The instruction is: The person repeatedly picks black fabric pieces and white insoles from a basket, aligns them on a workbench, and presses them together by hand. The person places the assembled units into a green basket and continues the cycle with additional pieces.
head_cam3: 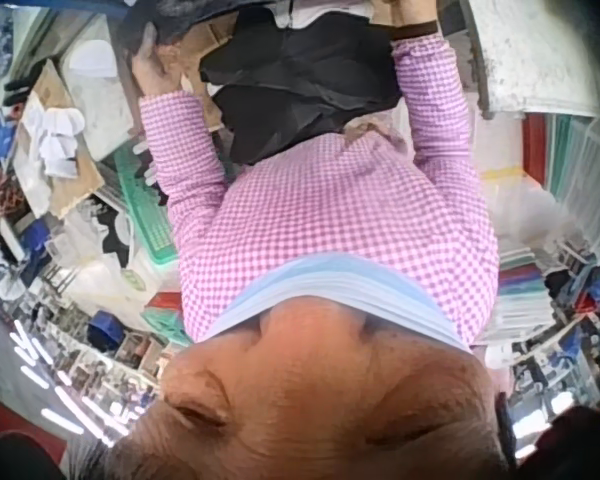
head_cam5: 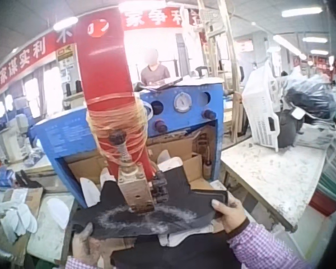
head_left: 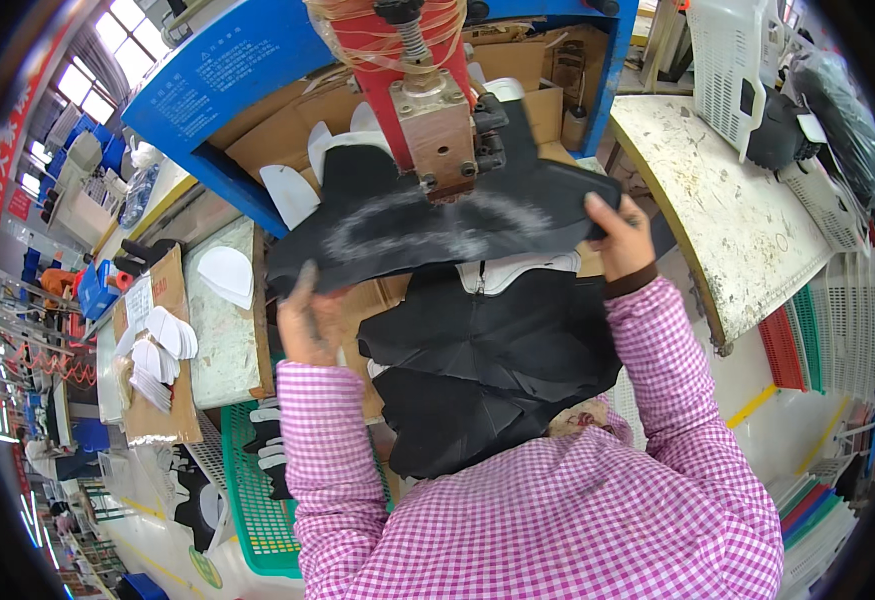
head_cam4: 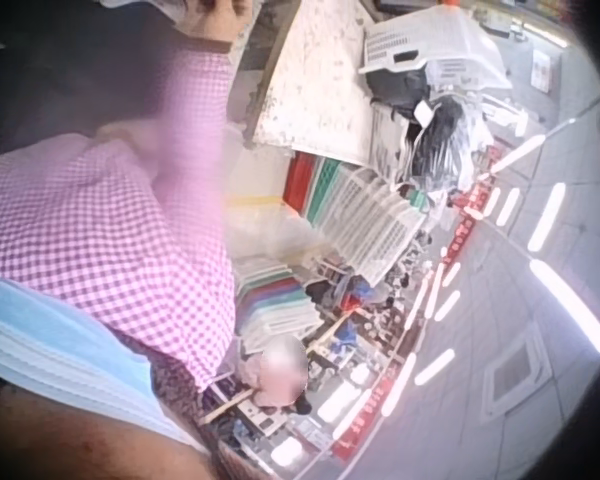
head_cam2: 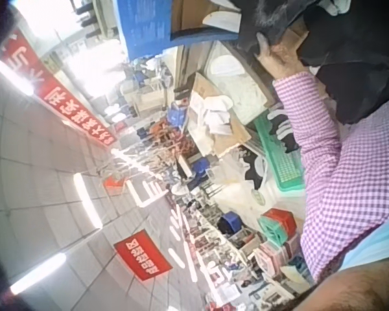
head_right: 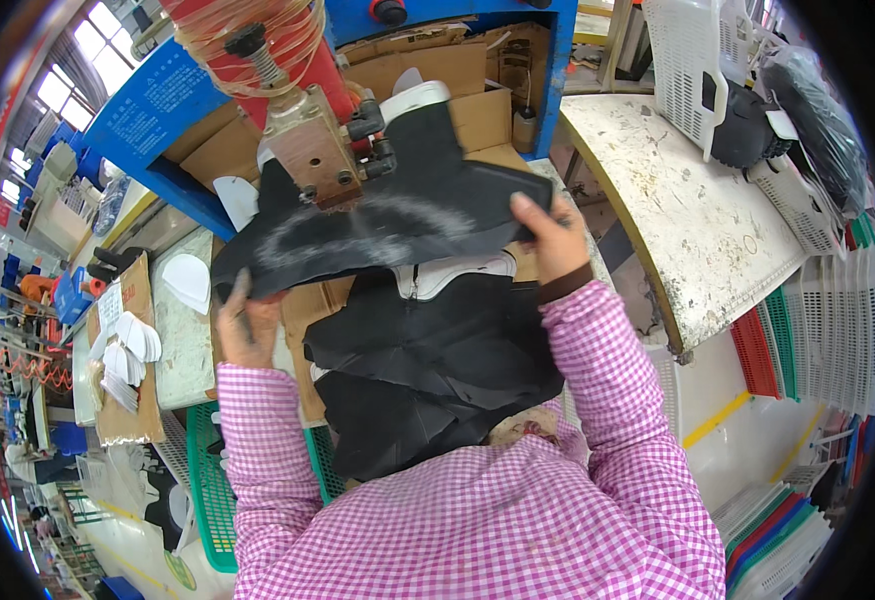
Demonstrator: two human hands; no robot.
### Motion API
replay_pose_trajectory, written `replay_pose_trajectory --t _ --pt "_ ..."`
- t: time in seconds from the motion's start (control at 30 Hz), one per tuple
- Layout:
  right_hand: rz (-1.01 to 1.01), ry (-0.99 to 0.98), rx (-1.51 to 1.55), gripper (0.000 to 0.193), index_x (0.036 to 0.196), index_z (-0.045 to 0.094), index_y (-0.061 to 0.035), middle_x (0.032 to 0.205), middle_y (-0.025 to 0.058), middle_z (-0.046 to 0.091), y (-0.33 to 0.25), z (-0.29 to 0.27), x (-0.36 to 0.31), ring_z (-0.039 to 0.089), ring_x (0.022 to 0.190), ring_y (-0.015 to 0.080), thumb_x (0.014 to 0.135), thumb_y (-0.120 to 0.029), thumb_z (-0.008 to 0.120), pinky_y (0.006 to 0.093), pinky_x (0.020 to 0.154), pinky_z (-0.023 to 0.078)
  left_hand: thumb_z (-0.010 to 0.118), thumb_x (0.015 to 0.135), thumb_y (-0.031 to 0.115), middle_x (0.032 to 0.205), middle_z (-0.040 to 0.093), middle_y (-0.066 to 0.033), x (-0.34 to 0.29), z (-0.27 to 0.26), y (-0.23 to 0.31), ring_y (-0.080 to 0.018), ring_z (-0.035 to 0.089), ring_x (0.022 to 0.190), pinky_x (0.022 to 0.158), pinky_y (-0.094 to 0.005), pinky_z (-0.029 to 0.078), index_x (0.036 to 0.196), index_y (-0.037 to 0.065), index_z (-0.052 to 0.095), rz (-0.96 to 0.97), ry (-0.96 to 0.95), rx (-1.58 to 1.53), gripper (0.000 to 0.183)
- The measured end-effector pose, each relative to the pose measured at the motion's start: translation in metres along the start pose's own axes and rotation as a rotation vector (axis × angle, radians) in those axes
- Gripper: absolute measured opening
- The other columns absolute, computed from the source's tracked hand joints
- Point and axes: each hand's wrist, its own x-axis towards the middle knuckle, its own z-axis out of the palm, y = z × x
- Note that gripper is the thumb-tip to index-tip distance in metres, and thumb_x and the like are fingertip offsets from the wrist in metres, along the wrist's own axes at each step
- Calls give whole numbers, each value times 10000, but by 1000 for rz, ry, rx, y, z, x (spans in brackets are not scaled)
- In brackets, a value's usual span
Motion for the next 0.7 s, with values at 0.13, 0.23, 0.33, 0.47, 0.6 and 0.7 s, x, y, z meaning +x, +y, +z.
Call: replay_pose_trajectory --t 0.13,0.23,0.33,0.47,0.6,0.7 --pt "-69 116 184 219 1060 579 5 951 114 662 -28 -51 -3 660 864 196 879 -117 593 314 716 566 578 883 47 1112 621 -148 1 28 -58 -263 628 991 897 -413 509 1148 -24 523 -101 -58 -50 280" --pt "-4 85 137 262 1114 570 6 987 110 661 -27 -57 -18 663 856 193 870 -88 593 313 722 569 560 896 66 1167 594 -161 -9 23 -53 -277 577 1094 957 -471 458 1201 -24 488 -140 -58 -47 325" --pt "13 -64 150 305 1143 550 17 1003 94 649 6 -16 -31 655 840 179 866 -96 610 297 728 558 512 922 95 1179 584 -191 -31 -10 4 -293 603 1055 886 -419 517 1258 -38 433 -55 1 31 370" --pt "54 -51 253 283 1139 549 12 1009 94 649 11 -16 -27 659 838 188 876 -86 586 307 713 560 563 890 49 1079 613 -168 -46 -7 2 -285 650 915 697 -419 587 1172 -26 506 7 -25 104 297" --pt "43 103 188 257 1112 538 28 980 123 663 -7 -63 -28 673 831 208 884 -88 570 304 710 568 576 868 3 1038 611 -123 -37 20 -50 -265 650 851 646 -426 588 1170 18 498 -76 -124 -28 312" --pt "115 92 82 233 1094 569 -3 885 62 673 -2 -59 -35 641 637 97 886 -106 577 176 444 443 581 864 10 1033 620 -143 -37 8 -40 -269 660 845 633 -417 595 1149 0 510 -30 -26 23 294"
